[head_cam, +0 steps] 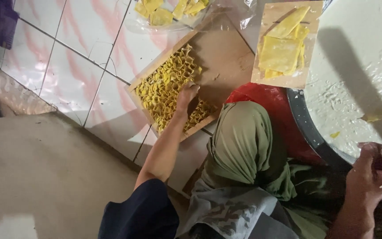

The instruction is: The person sits on the floor and repeatedly fills yellow square wrappers with a white paste using a fork. They fold each filled wrapper into a triangular shape and place it into a wooden tray. The process is repeated continuously throughout the clip.

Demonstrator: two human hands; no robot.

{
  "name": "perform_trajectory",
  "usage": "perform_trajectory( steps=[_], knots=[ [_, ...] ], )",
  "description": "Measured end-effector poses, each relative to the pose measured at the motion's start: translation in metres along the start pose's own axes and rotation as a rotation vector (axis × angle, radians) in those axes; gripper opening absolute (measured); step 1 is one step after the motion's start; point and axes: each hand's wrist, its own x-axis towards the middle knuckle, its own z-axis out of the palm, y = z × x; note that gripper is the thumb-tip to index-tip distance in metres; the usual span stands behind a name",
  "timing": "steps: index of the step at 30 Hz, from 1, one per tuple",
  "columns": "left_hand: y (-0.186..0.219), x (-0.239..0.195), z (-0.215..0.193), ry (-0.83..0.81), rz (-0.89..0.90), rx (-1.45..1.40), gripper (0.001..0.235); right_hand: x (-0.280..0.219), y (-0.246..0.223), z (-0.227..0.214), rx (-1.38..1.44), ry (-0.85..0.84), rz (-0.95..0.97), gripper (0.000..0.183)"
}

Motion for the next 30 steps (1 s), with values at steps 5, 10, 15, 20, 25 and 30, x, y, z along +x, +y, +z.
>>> perform_trajectory(
  steps=[5, 10, 15, 20, 25, 30],
  knots=[
    [-0.006, 0.019, -0.005, 0.699, 1.008, 0.725, 0.017, 0.001, -0.018, 0.007, 0.145, 0.022, -0.088, 0.017],
    [0.055, -0.029, -0.017, 0.684, 0.696, 0.622, 0.044, 0.005, -0.033, 0.006, 0.147, -0.013, -0.070, 0.020],
    [0.086, -0.041, -0.018, 0.461, 0.314, 0.664, 0.044, 0.007, -0.031, 0.007, 0.157, -0.004, -0.078, 0.028],
    [0.073, -0.012, -0.009, 0.475, 0.331, 0.615, 0.106, 0.006, -0.038, 0.006, 0.160, 0.009, -0.094, 0.034],
    [0.072, -0.003, -0.009, 0.442, 0.419, 0.686, 0.084, 0.004, -0.033, 0.006, 0.202, 0.005, -0.046, 0.026],
    [0.073, 0.002, -0.013, 0.486, 0.522, 0.717, 0.080, 0.003, -0.030, 0.007, 0.160, 0.054, -0.002, 0.031]
  ],
)
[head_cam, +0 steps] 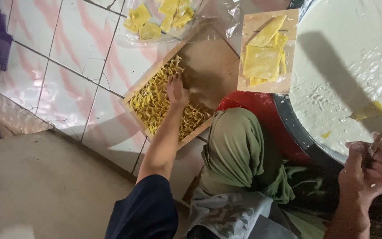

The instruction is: The person sits on the floor and repeatedly fills yellow square wrappers with a white paste using a fork. They fold each filled wrapper into a triangular shape and place it into a wooden tray. The process is repeated continuously throughout the clip.

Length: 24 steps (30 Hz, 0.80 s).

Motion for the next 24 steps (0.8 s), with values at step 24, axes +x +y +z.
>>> perform_trajectory(
  steps=[24],
  knots=[
    [0.162, -0.165, -0.222, 0.170, 0.648, -0.909, 0.013, 0.014, -0.214, 0.133, 0.574, -0.278, -0.244, 0.034]
  ],
)
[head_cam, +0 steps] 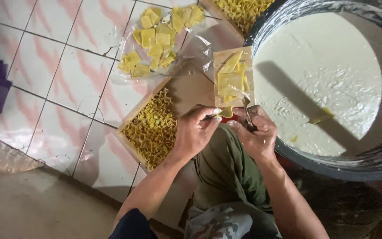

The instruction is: The person sits on the floor and repeatedly fills yellow square wrappers with a white paste using a fork. They fold each filled wrapper into a triangular shape and place it into a wooden tray. The process is repeated continuously throughout the clip.

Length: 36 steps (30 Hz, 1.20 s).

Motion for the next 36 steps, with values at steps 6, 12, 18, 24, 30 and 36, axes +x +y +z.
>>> perform_trajectory(
  steps=[6, 12, 18, 24, 30, 36],
  knots=[
    [0.022, 0.000, 0.014, -0.021, 0.055, 0.008, 0.015, -0.008, 0.018, -0.023, -0.064, -0.010, -0.055, 0.028],
    [0.011, -0.005, 0.037, -0.008, 0.053, 0.075, 0.019, -0.011, 0.017, -0.034, -0.097, -0.053, -0.165, 0.020],
    [0.032, 0.004, 0.038, -0.051, 0.112, 0.113, 0.021, -0.012, 0.029, -0.048, -0.105, -0.099, -0.205, 0.023],
    [0.027, 0.008, 0.047, -0.036, 0.206, 0.117, 0.011, -0.003, 0.017, -0.055, -0.028, -0.024, -0.191, 0.011],
    [0.014, 0.007, 0.053, -0.025, 0.291, 0.179, 0.007, -0.002, 0.011, -0.050, -0.114, 0.000, -0.141, 0.008],
    [-0.003, 0.017, 0.018, 0.056, 0.237, 0.279, 0.011, -0.014, 0.018, -0.072, -0.260, 0.032, -0.137, 0.010]
  ],
)
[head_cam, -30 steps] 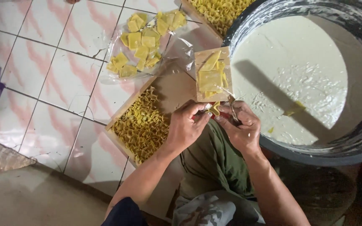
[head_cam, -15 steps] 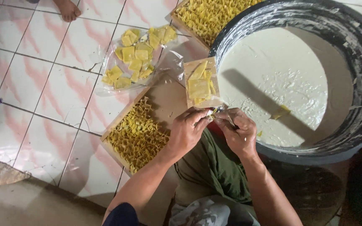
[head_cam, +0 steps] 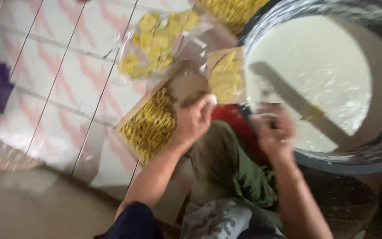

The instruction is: The person sits on the floor and repeatedly fills yellow square wrappers with a white paste using a fork. They fold each filled wrapper into a triangular shape and place it into a wooden tray. The process is repeated continuously throughout the clip.

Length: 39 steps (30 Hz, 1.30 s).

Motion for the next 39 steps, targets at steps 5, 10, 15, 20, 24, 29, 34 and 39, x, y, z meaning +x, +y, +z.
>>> perform_trajectory(
  steps=[5, 10, 15, 20, 24, 29, 34, 39],
  knots=[
    [-0.118, -0.018, -0.072, 0.207, -0.260, 0.175, 0.017, -0.040, 0.050, -0.081, -0.177, 0.080, 0.269, 0.022],
    [-0.180, -0.054, -0.084, 0.133, -0.699, 0.101, 0.022, -0.096, 0.131, -0.136, -0.389, 0.070, 0.187, 0.008],
    [-0.226, -0.085, -0.017, -0.085, -0.485, 0.277, 0.019, -0.094, 0.121, -0.127, -0.516, 0.093, 0.270, 0.009],
    [-0.258, -0.109, 0.025, -0.238, -0.868, 0.189, 0.013, -0.107, 0.132, -0.134, -0.641, 0.167, 0.410, 0.016],
    [-0.285, -0.123, 0.030, -0.264, -0.771, 0.238, 0.010, -0.104, 0.125, -0.135, -0.558, 0.121, 0.362, 0.017],
    [-0.299, -0.121, 0.026, -0.432, -0.782, 0.557, 0.028, -0.081, 0.095, -0.114, -0.496, 0.145, 0.403, 0.016],
    [-0.320, -0.132, 0.035, -0.470, -0.736, 0.626, 0.014, -0.080, 0.095, -0.110, -0.415, 0.148, 0.412, 0.010],
    [-0.250, -0.086, 0.019, -0.588, -0.892, 0.587, 0.018, -0.069, 0.084, -0.102, -0.368, 0.214, 0.404, 0.010]
  ],
)
